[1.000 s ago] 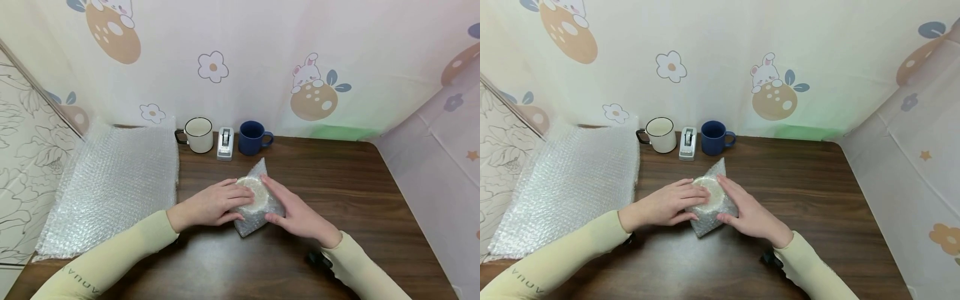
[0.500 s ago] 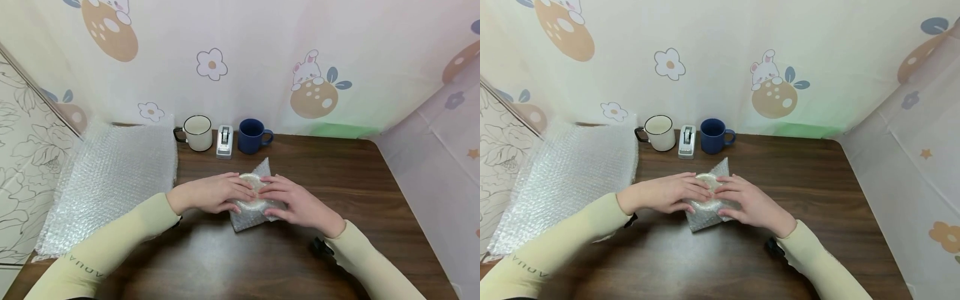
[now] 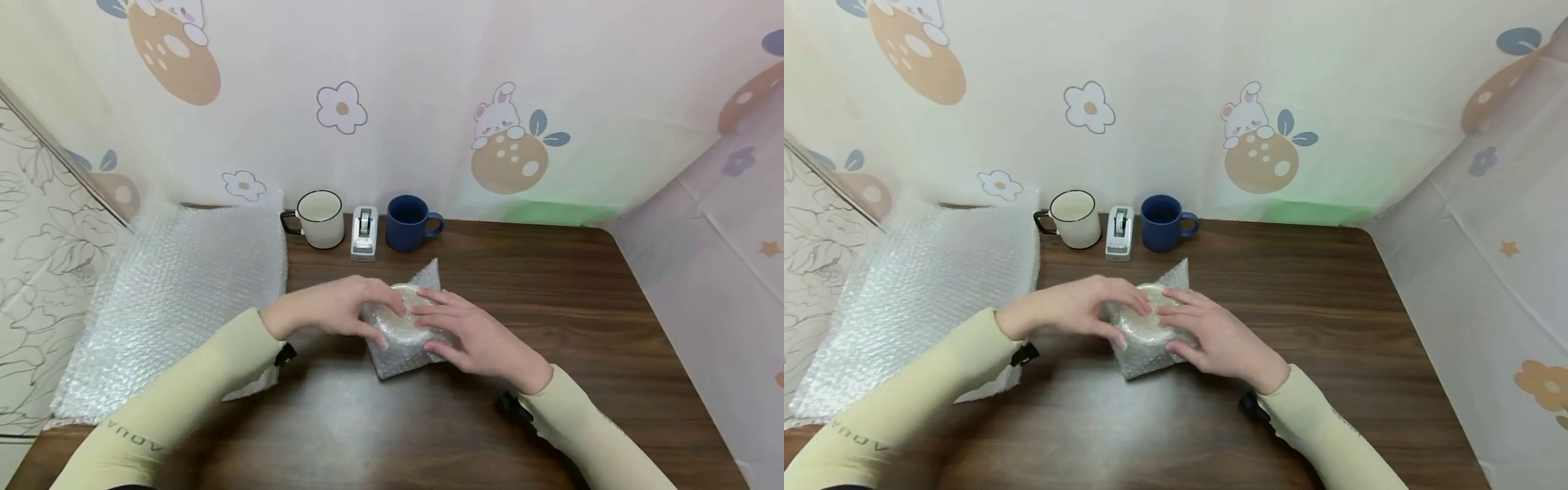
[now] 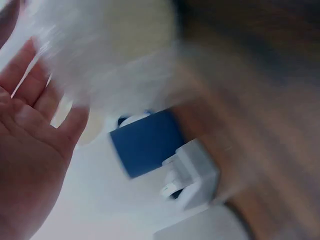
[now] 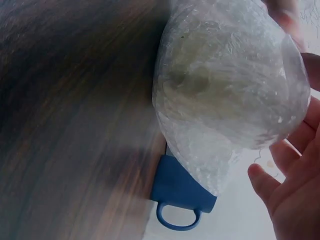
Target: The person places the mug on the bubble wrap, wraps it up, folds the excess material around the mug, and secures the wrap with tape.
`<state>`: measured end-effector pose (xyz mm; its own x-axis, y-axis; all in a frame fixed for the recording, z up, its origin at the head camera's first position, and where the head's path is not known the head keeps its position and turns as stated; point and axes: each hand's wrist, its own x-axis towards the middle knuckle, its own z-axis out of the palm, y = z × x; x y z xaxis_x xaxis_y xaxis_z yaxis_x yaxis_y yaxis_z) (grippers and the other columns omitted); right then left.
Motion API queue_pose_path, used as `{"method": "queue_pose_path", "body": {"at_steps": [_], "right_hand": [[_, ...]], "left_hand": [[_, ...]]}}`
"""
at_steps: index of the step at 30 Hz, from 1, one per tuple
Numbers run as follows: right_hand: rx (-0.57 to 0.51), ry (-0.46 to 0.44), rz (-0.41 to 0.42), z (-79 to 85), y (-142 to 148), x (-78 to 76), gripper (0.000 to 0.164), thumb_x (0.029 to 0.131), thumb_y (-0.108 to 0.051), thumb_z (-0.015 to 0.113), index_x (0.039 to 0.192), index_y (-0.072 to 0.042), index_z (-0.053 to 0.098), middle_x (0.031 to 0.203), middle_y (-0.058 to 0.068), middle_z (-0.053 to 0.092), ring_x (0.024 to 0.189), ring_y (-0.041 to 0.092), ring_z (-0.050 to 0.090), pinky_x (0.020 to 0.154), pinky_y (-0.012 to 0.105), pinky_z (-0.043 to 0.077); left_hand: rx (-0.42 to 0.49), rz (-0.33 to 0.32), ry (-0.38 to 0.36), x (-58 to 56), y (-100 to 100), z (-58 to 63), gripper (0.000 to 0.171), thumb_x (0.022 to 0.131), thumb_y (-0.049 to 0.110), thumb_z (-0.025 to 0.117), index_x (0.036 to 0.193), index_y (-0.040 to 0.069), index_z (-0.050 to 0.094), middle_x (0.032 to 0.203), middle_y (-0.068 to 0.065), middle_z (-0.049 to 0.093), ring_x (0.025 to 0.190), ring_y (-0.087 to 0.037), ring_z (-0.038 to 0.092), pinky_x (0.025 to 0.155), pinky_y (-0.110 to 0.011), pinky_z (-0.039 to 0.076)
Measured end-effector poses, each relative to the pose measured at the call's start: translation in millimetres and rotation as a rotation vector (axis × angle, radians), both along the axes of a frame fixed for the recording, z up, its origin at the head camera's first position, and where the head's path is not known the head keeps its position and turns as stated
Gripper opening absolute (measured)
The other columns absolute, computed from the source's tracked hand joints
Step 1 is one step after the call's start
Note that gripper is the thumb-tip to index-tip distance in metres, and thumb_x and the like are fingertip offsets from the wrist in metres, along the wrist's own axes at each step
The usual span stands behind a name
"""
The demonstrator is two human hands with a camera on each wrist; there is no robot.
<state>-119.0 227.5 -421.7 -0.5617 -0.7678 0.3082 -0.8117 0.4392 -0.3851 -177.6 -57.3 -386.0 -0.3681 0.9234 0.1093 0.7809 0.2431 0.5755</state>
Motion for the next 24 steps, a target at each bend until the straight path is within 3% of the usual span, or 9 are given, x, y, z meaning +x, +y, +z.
{"method": "queue_pose_path", "body": {"at_steps": [3,6,8,11,15,19,24], "right_hand": [[0.004,0.01,0.007,-0.4,-3.3,1.1,0.038,0.096,-0.031,0.067,0.127,-0.01,0.066,0.133,0.001,0.063,0.144,0.024,0.033,0.114,0.048,0.029],[-0.002,0.014,0.006,0.8,-5.2,1.4,0.035,0.095,-0.028,0.068,0.125,-0.01,0.066,0.129,0.001,0.064,0.144,0.024,0.034,0.115,0.048,0.028],[0.001,0.007,0.002,1.5,-5.7,1.5,0.034,0.095,-0.028,0.069,0.124,-0.01,0.066,0.128,0.0,0.065,0.144,0.023,0.033,0.115,0.049,0.028],[0.014,-0.006,-0.008,3.4,-5.3,1.2,0.034,0.094,-0.029,0.071,0.122,-0.011,0.067,0.129,-0.002,0.065,0.145,0.019,0.033,0.114,0.047,0.03],[0.025,-0.037,-0.022,7.7,-3.8,1.4,0.033,0.092,-0.03,0.073,0.12,-0.014,0.068,0.128,-0.004,0.065,0.143,0.017,0.035,0.107,0.041,0.041],[0.044,-0.069,-0.025,12.7,-4.1,1.0,0.031,0.09,-0.033,0.076,0.116,-0.016,0.07,0.126,-0.007,0.066,0.142,0.016,0.038,0.1,0.039,0.047],[0.066,-0.097,-0.032,18.0,-6.2,-1.4,0.03,0.089,-0.034,0.076,0.114,-0.017,0.072,0.127,-0.008,0.066,0.142,0.014,0.036,0.101,0.038,0.047]], "left_hand": [[0.026,0.101,-0.021,-11.2,-6.2,19.7,0.032,0.092,0.034,0.072,0.116,0.012,0.07,0.114,0.004,0.068,0.106,-0.009,0.062,0.096,-0.034,0.048],[0.004,0.298,0.006,-30.6,-14.1,33.4,0.02,0.096,0.031,0.068,0.108,0.015,0.072,0.099,0.007,0.07,0.088,-0.009,0.063,0.083,-0.035,0.052],[-0.032,0.436,-0.01,-45.7,-19.4,34.2,0.017,0.097,0.029,0.066,0.104,0.016,0.072,0.092,0.006,0.07,0.082,-0.011,0.062,0.078,-0.034,0.051],[-0.067,0.596,-0.122,-68.6,-24.2,23.8,0.022,0.099,0.027,0.061,0.107,0.008,0.07,0.091,-0.004,0.071,0.081,-0.019,0.064,0.074,-0.035,0.05],[-0.127,0.715,-0.256,-88.3,-23.3,-0.7,0.031,0.102,0.031,0.056,0.113,0.004,0.064,0.095,-0.011,0.072,0.085,-0.027,0.068,0.074,-0.035,0.052],[-0.213,0.793,-0.302,-94.0,-17.8,-19.8,0.035,0.102,0.039,0.054,0.115,0.007,0.061,0.093,-0.007,0.073,0.082,-0.025,0.07,0.077,-0.035,0.049],[-0.223,0.867,-0.313,-96.0,-11.4,-24.4,0.037,0.098,0.043,0.06,0.11,0.009,0.064,0.086,-0.007,0.072,0.077,-0.021,0.064,0.073,-0.034,0.048]]}}
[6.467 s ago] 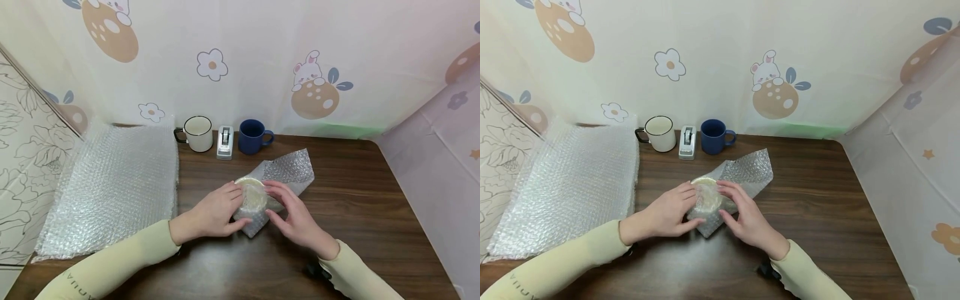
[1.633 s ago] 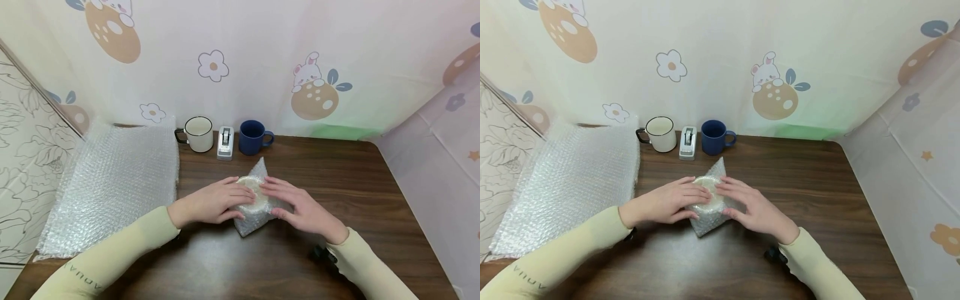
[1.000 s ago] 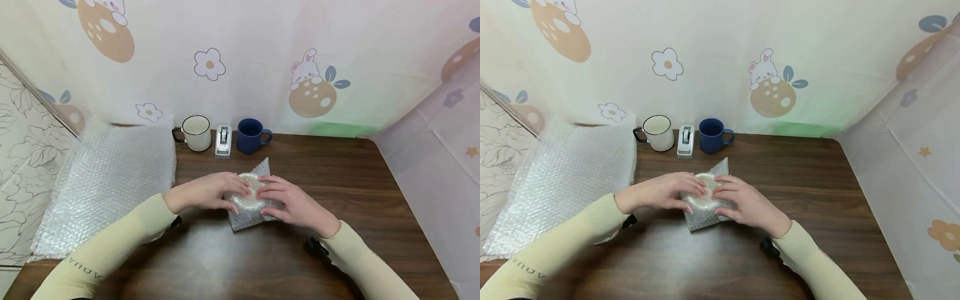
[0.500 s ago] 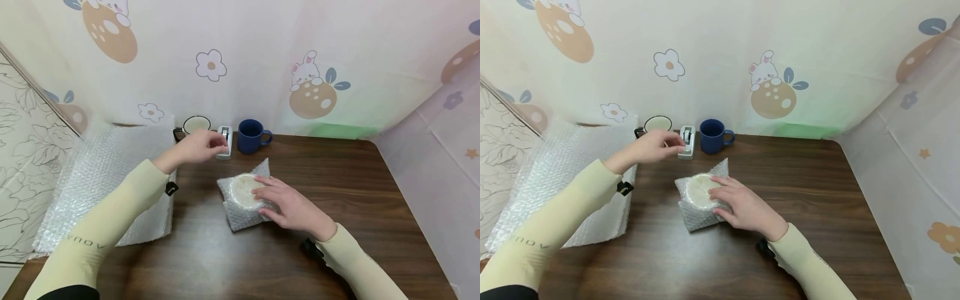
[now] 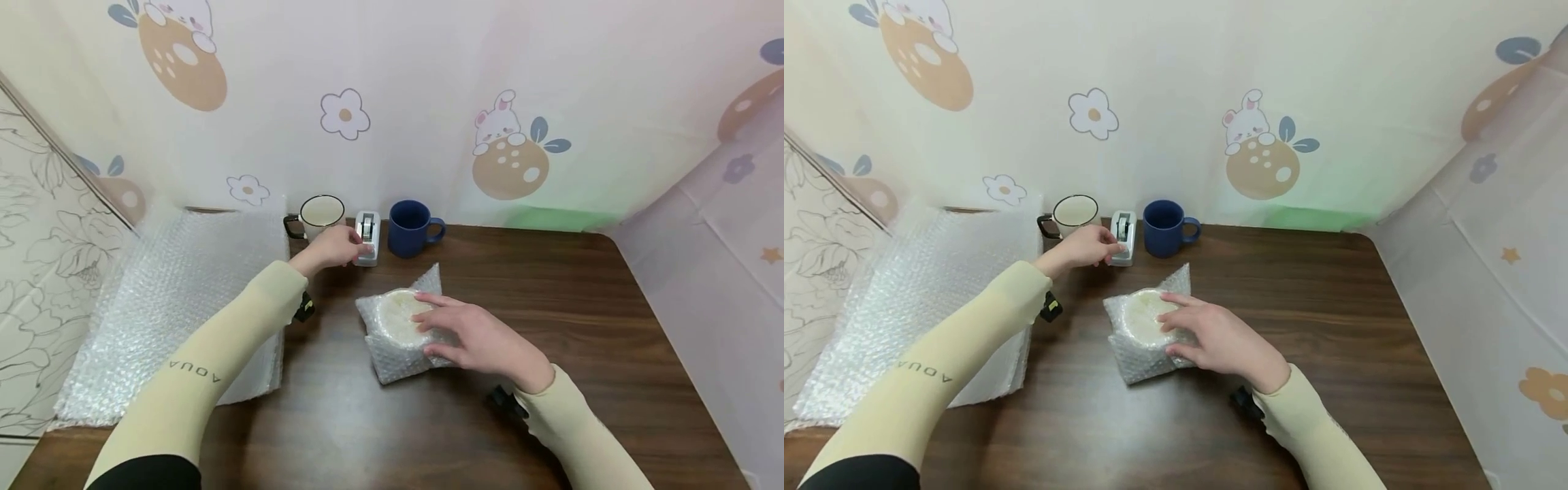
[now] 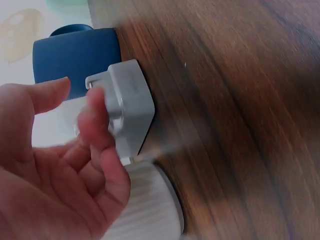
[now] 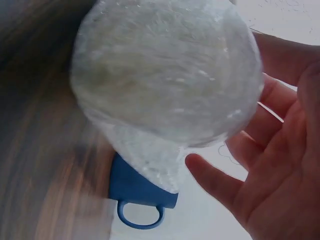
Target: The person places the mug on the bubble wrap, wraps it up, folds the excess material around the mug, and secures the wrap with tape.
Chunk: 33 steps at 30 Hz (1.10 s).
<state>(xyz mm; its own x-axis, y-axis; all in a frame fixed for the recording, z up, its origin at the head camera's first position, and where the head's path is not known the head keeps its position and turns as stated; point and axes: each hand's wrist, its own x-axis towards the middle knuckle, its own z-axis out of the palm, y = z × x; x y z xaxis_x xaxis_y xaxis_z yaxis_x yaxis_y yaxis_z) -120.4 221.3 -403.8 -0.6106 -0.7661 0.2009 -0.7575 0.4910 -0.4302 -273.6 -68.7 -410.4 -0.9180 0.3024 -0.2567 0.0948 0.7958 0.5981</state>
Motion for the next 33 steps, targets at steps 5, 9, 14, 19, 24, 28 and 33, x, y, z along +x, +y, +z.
{"method": "queue_pose_path", "body": {"at_steps": [5,9,14,19,24,28,33], "right_hand": [[-0.025,-0.02,-0.007,-0.6,-0.9,-1.8,0.032,0.088,-0.031,0.078,0.116,-0.016,0.072,0.126,-0.006,0.067,0.142,0.014,0.036,0.102,0.038,0.046],[-0.031,-0.019,-0.004,-1.4,-1.9,-1.3,0.033,0.089,-0.029,0.077,0.117,-0.015,0.071,0.127,-0.005,0.066,0.142,0.014,0.036,0.102,0.039,0.046],[-0.014,0.008,-0.001,-1.7,-2.2,0.8,0.032,0.089,-0.028,0.077,0.117,-0.015,0.071,0.129,-0.004,0.065,0.143,0.015,0.036,0.103,0.039,0.045],[0.032,0.038,-0.008,-0.6,-2.0,3.3,0.035,0.09,-0.03,0.075,0.122,-0.014,0.069,0.131,-0.003,0.064,0.143,0.015,0.035,0.105,0.039,0.043],[0.05,0.038,-0.018,-1.0,-1.2,5.3,0.037,0.092,-0.03,0.074,0.125,-0.014,0.068,0.133,-0.002,0.063,0.144,0.014,0.034,0.106,0.041,0.042],[0.029,0.043,-0.009,-2.1,-0.8,4.8,0.037,0.092,-0.029,0.074,0.124,-0.013,0.068,0.132,-0.001,0.064,0.143,0.016,0.035,0.105,0.04,0.044],[0.012,0.033,-0.013,-3.0,-0.2,4.0,0.038,0.091,-0.029,0.074,0.125,-0.013,0.067,0.133,-0.002,0.063,0.143,0.015,0.035,0.104,0.04,0.044]], "left_hand": [[0.057,0.05,-0.025,-7.3,0.9,-4.8,0.033,0.094,0.04,0.067,0.1,0.008,0.068,0.089,-0.007,0.067,0.084,-0.022,0.055,0.072,-0.032,0.043],[0.154,0.122,-0.097,-11.4,0.7,-9.8,0.025,0.092,0.031,0.071,0.101,0.008,0.067,0.105,-0.007,0.063,0.096,-0.022,0.052,0.082,-0.033,0.043],[0.244,0.237,-0.12,-9.6,4.8,-13.7,0.023,0.09,0.026,0.075,0.098,0.006,0.066,0.112,-0.008,0.061,0.098,-0.021,0.051,0.086,-0.034,0.043],[0.129,0.209,0.022,-4.6,10.1,-17.1,0.024,0.089,0.03,0.075,0.088,0.007,0.067,0.096,-0.006,0.063,0.084,-0.02,0.053,0.071,-0.029,0.043],[-0.028,0.169,0.152,-1.9,15.1,-19.2,0.027,0.088,0.038,0.075,0.086,0.013,0.065,0.09,-0.003,0.065,0.084,-0.02,0.057,0.074,-0.032,0.046],[-0.093,0.194,0.206,-0.6,17.9,-15.5,0.033,0.085,0.043,0.077,0.089,0.015,0.061,0.096,-0.004,0.062,0.089,-0.024,0.057,0.078,-0.039,0.048],[-0.082,0.229,0.2,1.2,17.3,-12.4,0.036,0.083,0.046,0.078,0.087,0.015,0.06,0.093,-0.003,0.061,0.087,-0.024,0.056,0.075,-0.038,0.047]]}}
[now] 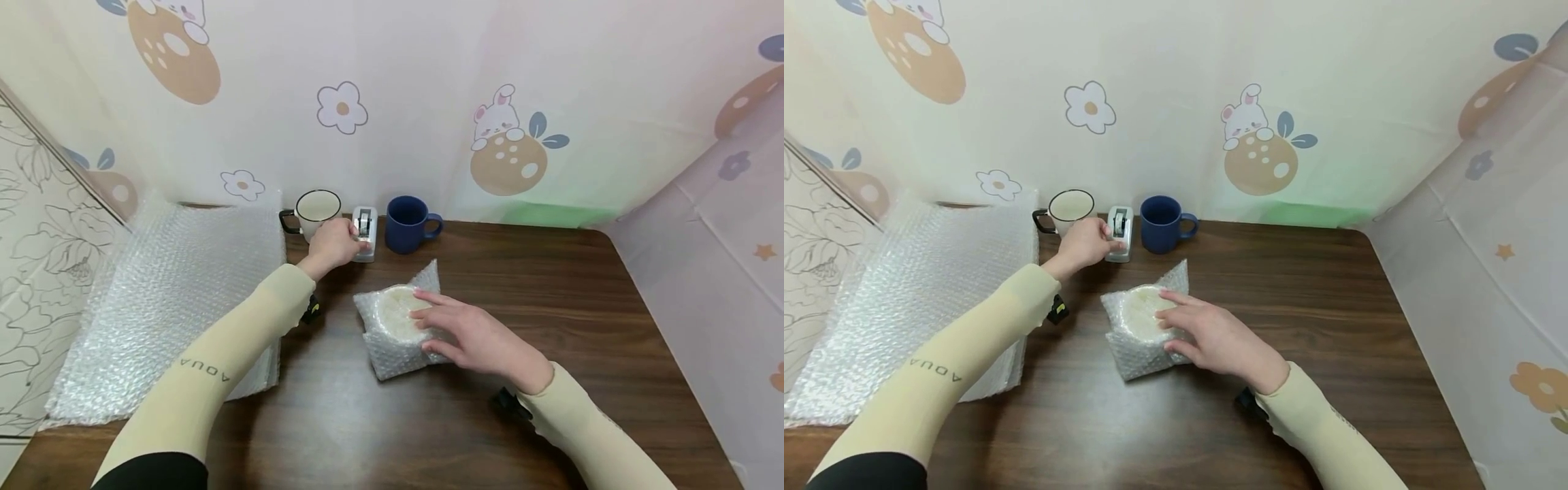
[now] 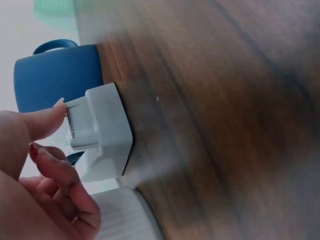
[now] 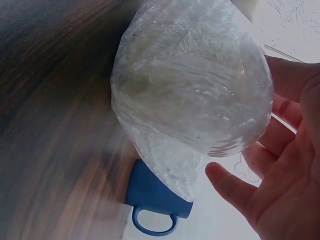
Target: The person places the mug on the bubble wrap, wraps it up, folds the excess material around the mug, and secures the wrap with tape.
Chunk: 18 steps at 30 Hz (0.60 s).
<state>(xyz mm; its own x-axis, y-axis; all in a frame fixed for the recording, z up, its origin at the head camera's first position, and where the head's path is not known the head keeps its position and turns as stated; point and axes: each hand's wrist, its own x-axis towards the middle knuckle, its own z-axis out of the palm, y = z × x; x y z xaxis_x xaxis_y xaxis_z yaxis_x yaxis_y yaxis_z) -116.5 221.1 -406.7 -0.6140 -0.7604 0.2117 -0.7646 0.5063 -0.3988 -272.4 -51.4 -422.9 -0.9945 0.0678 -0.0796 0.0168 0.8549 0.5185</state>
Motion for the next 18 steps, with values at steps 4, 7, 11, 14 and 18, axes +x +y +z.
{"method": "queue_pose_path", "body": {"at_steps": [4,7,11,14,18], "right_hand": [[-0.03,-0.006,0.004,-4.1,-1.1,-0.3,0.039,0.091,-0.028,0.075,0.125,-0.013,0.067,0.133,-0.002,0.063,0.143,0.016,0.035,0.104,0.041,0.045],[-0.053,0.005,0.013,-5.0,0.6,-0.6,0.039,0.091,-0.027,0.075,0.125,-0.012,0.067,0.132,-0.001,0.063,0.143,0.019,0.037,0.103,0.041,0.045],[-0.071,0.01,0.019,-5.5,0.9,-1.0,0.038,0.091,-0.027,0.075,0.125,-0.011,0.067,0.131,-0.001,0.064,0.142,0.02,0.038,0.102,0.04,0.046],[-0.074,-0.002,0.017,-5.8,0.8,-0.4,0.038,0.091,-0.027,0.075,0.125,-0.012,0.067,0.132,-0.001,0.064,0.142,0.02,0.038,0.102,0.04,0.046],[-0.07,-0.024,0.006,-5.8,1.5,0.3,0.037,0.092,-0.028,0.074,0.125,-0.013,0.067,0.132,-0.003,0.063,0.143,0.018,0.037,0.104,0.04,0.045]], "left_hand": [[0.192,0.029,-0.074,5.8,-4.2,-1.0,0.038,0.09,0.048,0.07,0.083,0.011,0.066,0.08,-0.003,0.069,0.077,-0.024,0.065,0.072,-0.034,0.047],[0.416,0.047,-0.157,9.2,-3.6,0.5,0.04,0.098,0.043,0.062,0.093,0.004,0.069,0.077,-0.006,0.073,0.07,-0.022,0.071,0.076,-0.036,0.052],[0.623,0.095,-0.266,12.8,-6.9,1.6,0.035,0.102,0.032,0.058,0.113,-0.001,0.065,0.089,-0.012,0.075,0.078,-0.023,0.074,0.083,-0.041,0.055],[0.707,0.119,-0.319,16.1,-8.8,0.3,0.034,0.102,0.028,0.058,0.118,-0.002,0.063,0.101,-0.016,0.073,0.093,-0.027,0.072,0.086,-0.04,0.055],[0.788,0.107,-0.326,25.6,-6.6,-1.6,0.029,0.101,0.022,0.059,0.115,-0.003,0.063,0.114,-0.019,0.069,0.108,-0.033,0.066,0.089,-0.038,0.054]]}}
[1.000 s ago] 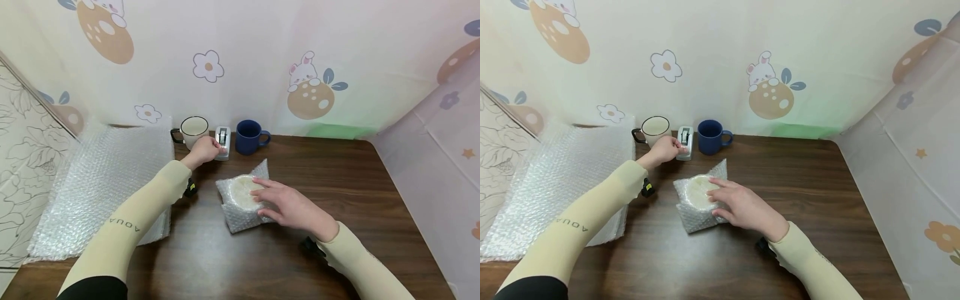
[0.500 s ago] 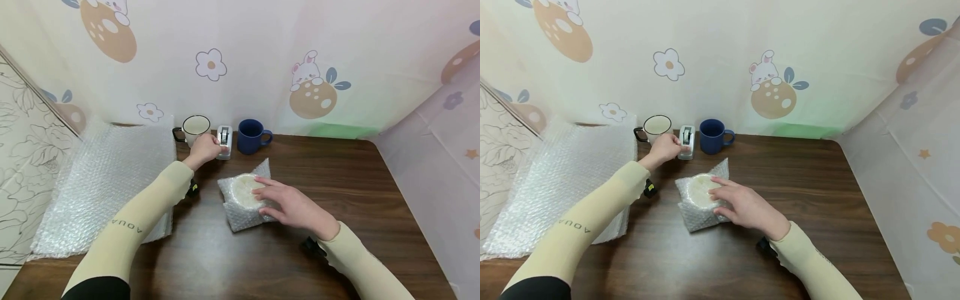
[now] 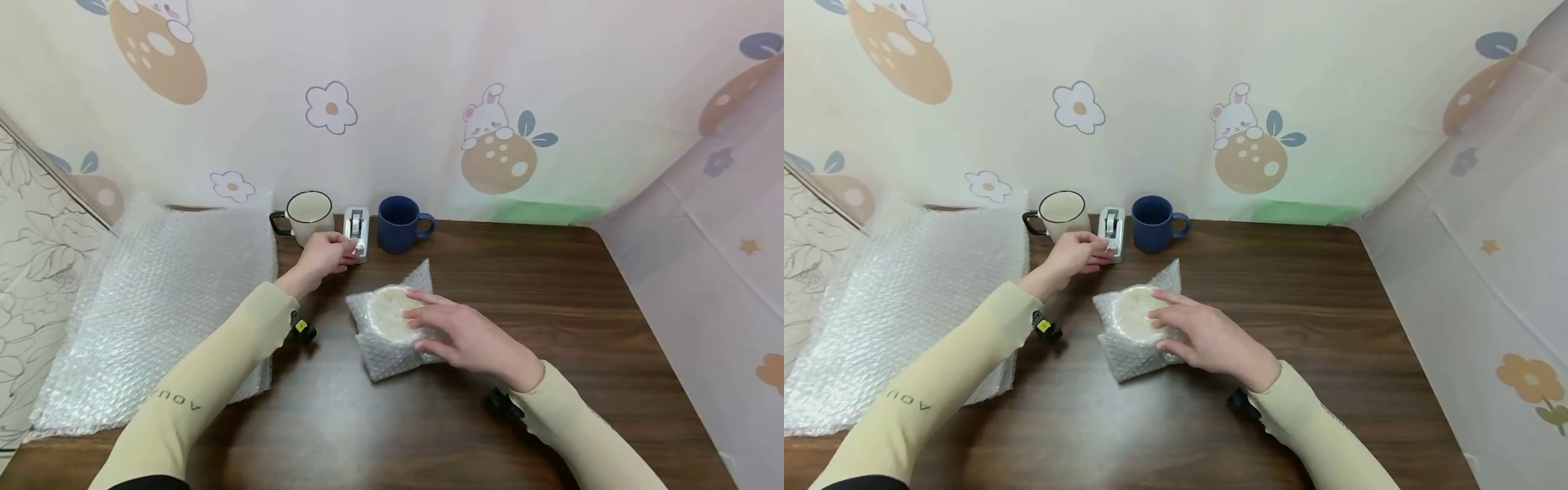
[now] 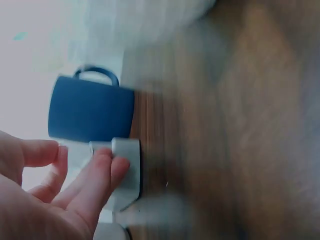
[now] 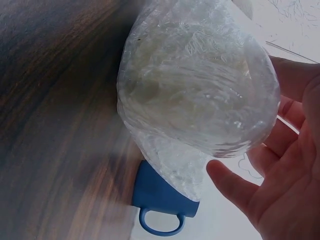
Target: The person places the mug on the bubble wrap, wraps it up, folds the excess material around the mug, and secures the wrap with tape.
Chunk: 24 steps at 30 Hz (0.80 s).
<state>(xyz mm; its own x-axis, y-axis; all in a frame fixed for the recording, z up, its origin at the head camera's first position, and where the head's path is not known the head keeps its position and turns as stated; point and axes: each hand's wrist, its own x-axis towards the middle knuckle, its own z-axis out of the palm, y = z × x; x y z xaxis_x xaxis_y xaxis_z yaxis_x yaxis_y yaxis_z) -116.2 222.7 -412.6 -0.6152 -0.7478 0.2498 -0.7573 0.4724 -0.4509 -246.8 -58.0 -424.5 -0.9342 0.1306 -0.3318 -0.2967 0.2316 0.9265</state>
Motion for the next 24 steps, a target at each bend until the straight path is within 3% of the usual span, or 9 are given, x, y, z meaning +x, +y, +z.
{"method": "queue_pose_path", "body": {"at_steps": [4,9,12,16,19,21,24], "right_hand": [[0.003,-0.004,-0.007,0.0,-0.4,-0.9,0.037,0.092,-0.029,0.074,0.125,-0.014,0.067,0.133,-0.004,0.062,0.143,0.016,0.035,0.105,0.04,0.043],[-0.002,0.01,-0.005,0.2,0.8,-1.3,0.036,0.092,-0.028,0.074,0.124,-0.014,0.067,0.133,-0.003,0.063,0.142,0.017,0.037,0.104,0.041,0.044],[-0.005,0.008,-0.006,0.2,1.5,-1.4,0.035,0.092,-0.028,0.074,0.123,-0.014,0.067,0.132,-0.003,0.063,0.142,0.017,0.037,0.104,0.041,0.044],[-0.008,-0.007,-0.004,-0.3,1.6,-1.0,0.036,0.092,-0.028,0.073,0.125,-0.014,0.067,0.134,-0.004,0.062,0.143,0.017,0.035,0.105,0.041,0.043],[-0.016,-0.015,-0.003,-0.9,1.4,-0.4,0.036,0.092,-0.028,0.074,0.125,-0.014,0.067,0.134,-0.004,0.062,0.143,0.017,0.035,0.105,0.041,0.043],[-0.023,-0.016,0.001,-1.4,1.0,-0.1,0.035,0.092,-0.028,0.074,0.123,-0.014,0.067,0.133,-0.003,0.063,0.143,0.018,0.036,0.105,0.041,0.044],[-0.032,-0.016,0.009,-2.1,0.4,-0.3,0.033,0.092,-0.027,0.074,0.121,-0.014,0.068,0.131,-0.003,0.064,0.143,0.018,0.036,0.104,0.04,0.044]], "left_hand": [[0.044,-0.011,0.037,14.1,-0.3,-0.3,0.024,0.1,0.016,0.059,0.11,-0.006,0.063,0.119,-0.018,0.063,0.115,-0.031,0.061,0.095,-0.037,0.052],[0.031,-0.06,0.092,30.4,-1.3,-1.8,0.027,0.092,0.011,0.062,0.107,-0.011,0.064,0.125,-0.014,0.061,0.11,-0.02,0.055,0.099,-0.034,0.045],[0.068,-0.037,0.091,35.9,-1.4,-4.0,0.029,0.093,0.015,0.064,0.106,-0.011,0.067,0.126,-0.016,0.062,0.108,-0.018,0.055,0.101,-0.035,0.045],[0.163,0.057,0.014,36.1,-2.6,-9.9,0.034,0.099,0.026,0.064,0.08,-0.002,0.068,0.12,-0.018,0.067,0.107,-0.022,0.059,0.097,-0.034,0.049],[0.163,0.12,-0.037,31.8,-4.2,-16.3,0.043,0.098,0.032,0.066,0.062,0.009,0.059,0.107,-0.013,0.073,0.101,-0.022,0.061,0.087,-0.03,0.051],[0.14,0.148,-0.047,28.1,-4.6,-20.3,0.037,0.096,0.029,0.069,0.065,0.01,0.065,0.097,-0.008,0.075,0.094,-0.02,0.061,0.082,-0.029,0.049],[0.088,0.175,-0.03,22.3,-5.1,-25.2,0.02,0.093,0.022,0.07,0.084,0.004,0.076,0.083,-0.001,0.07,0.079,-0.016,0.057,0.077,-0.029,0.045]]}}
